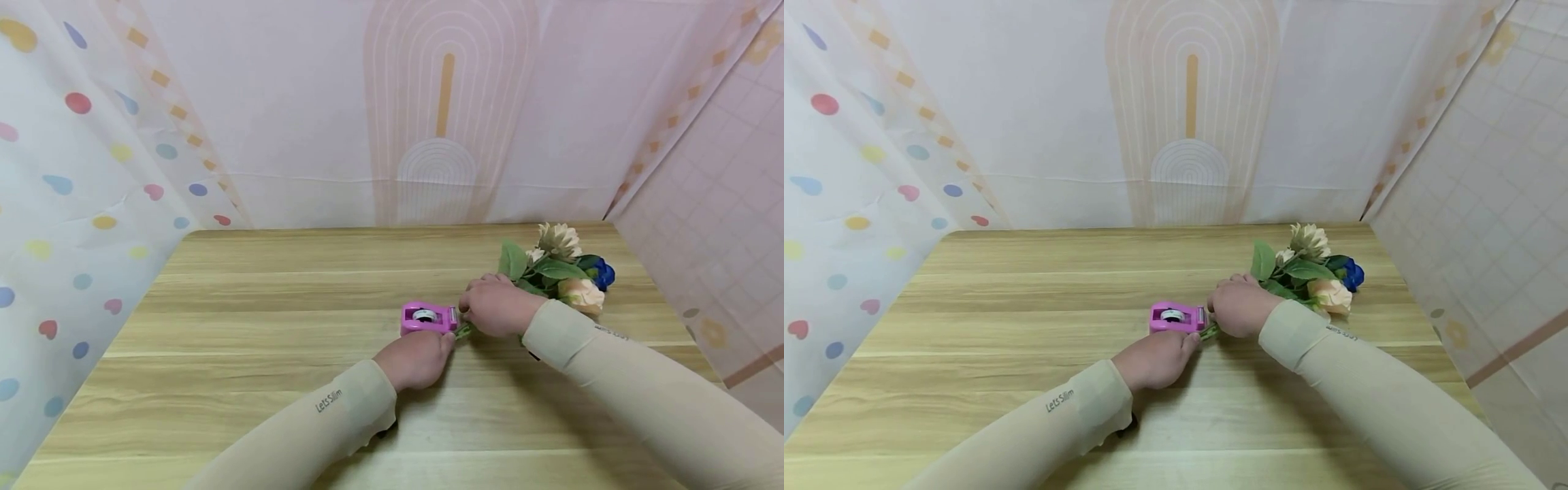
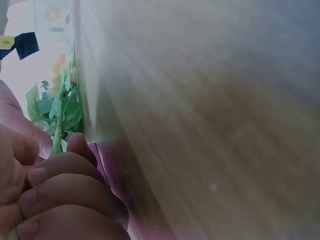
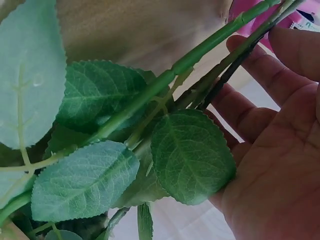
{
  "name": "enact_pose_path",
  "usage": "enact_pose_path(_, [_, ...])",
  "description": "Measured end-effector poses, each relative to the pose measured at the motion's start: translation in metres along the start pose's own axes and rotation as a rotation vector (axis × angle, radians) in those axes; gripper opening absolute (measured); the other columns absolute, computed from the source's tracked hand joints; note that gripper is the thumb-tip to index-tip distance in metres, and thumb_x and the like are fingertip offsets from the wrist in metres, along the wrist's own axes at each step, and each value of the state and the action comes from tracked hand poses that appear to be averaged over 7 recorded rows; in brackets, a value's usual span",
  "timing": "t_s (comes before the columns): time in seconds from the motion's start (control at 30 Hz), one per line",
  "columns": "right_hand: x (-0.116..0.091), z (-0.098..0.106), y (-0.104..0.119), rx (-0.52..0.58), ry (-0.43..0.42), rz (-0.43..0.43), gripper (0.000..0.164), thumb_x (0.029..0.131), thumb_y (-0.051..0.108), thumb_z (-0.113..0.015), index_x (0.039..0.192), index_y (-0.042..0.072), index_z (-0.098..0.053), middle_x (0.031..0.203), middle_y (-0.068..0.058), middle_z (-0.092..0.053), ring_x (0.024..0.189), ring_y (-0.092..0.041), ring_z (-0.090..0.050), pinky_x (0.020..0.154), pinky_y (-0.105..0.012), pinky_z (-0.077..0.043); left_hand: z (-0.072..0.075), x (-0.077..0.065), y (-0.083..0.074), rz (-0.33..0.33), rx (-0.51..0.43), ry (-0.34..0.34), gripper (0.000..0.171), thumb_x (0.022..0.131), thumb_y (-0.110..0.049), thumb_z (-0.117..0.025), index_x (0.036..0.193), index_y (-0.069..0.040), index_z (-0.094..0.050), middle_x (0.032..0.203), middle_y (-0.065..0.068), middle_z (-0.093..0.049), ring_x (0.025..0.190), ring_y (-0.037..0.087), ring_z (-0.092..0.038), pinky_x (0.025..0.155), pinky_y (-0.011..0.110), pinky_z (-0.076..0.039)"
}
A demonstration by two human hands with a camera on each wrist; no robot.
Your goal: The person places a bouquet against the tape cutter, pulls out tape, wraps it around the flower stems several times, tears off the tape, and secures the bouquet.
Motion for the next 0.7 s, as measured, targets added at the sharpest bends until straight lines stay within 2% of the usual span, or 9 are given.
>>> enact_pose_path(0.07, [0.0007, -0.0008, 0.0001, -0.01, -0.003, 0.005, 0.02, 0.104, 0.022, -0.063, 0.114, 0.017, -0.079, 0.121, -0.008, -0.072, 0.118, -0.036, -0.061, 0.102, -0.054, -0.046, -0.0002, 0.0004, 0.0007, -0.005, -0.004, 0.008, 0.055, 0.115, -0.042, -0.027, 0.086, -0.014, -0.063, 0.08, 0.007, -0.061, 0.085, 0.019, -0.063, 0.093, 0.043, -0.056])
enact_pose_path(0.23, [0.0011, -0.0022, -0.0004, -0.017, 0.0, 0.006, 0.017, 0.104, 0.021, -0.063, 0.11, 0.019, -0.079, 0.117, -0.006, -0.072, 0.115, -0.035, -0.061, 0.1, -0.053, -0.045, -0.0015, 0.0024, 0.0014, -0.013, -0.003, 0.005, 0.05, 0.115, -0.038, -0.032, 0.081, -0.015, -0.06, 0.073, 0.003, -0.053, 0.077, 0.017, -0.06, 0.085, 0.04, -0.056])
enact_pose_path(0.43, [0.0013, -0.0029, -0.0014, -0.002, 0.012, -0.002, 0.018, 0.105, 0.019, -0.062, 0.11, 0.021, -0.079, 0.12, -0.006, -0.072, 0.118, -0.034, -0.059, 0.104, -0.054, -0.042, -0.0023, 0.0032, 0.0009, 0.008, -0.027, 0.012, 0.038, 0.112, -0.036, -0.042, 0.086, -0.016, -0.061, 0.074, 0.002, -0.053, 0.077, 0.018, -0.06, 0.08, 0.038, -0.054])
enact_pose_path(0.7, [0.0033, -0.0058, -0.0013, 0.003, -0.005, -0.005, 0.014, 0.103, 0.019, -0.063, 0.099, 0.022, -0.076, 0.111, -0.003, -0.071, 0.112, -0.032, -0.06, 0.101, -0.052, -0.042, -0.0045, 0.0049, 0.0, 0.007, -0.015, 0.015, 0.036, 0.113, -0.035, -0.042, 0.091, -0.015, -0.061, 0.078, 0.004, -0.056, 0.077, 0.019, -0.059, 0.078, 0.038, -0.052])
Point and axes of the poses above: each hand's wrist, its own x-axis towards the middle knuckle, its own z-axis out of the back of the hand, y = z × x, the point moved 1 cm from there along x, towards the middle knuckle
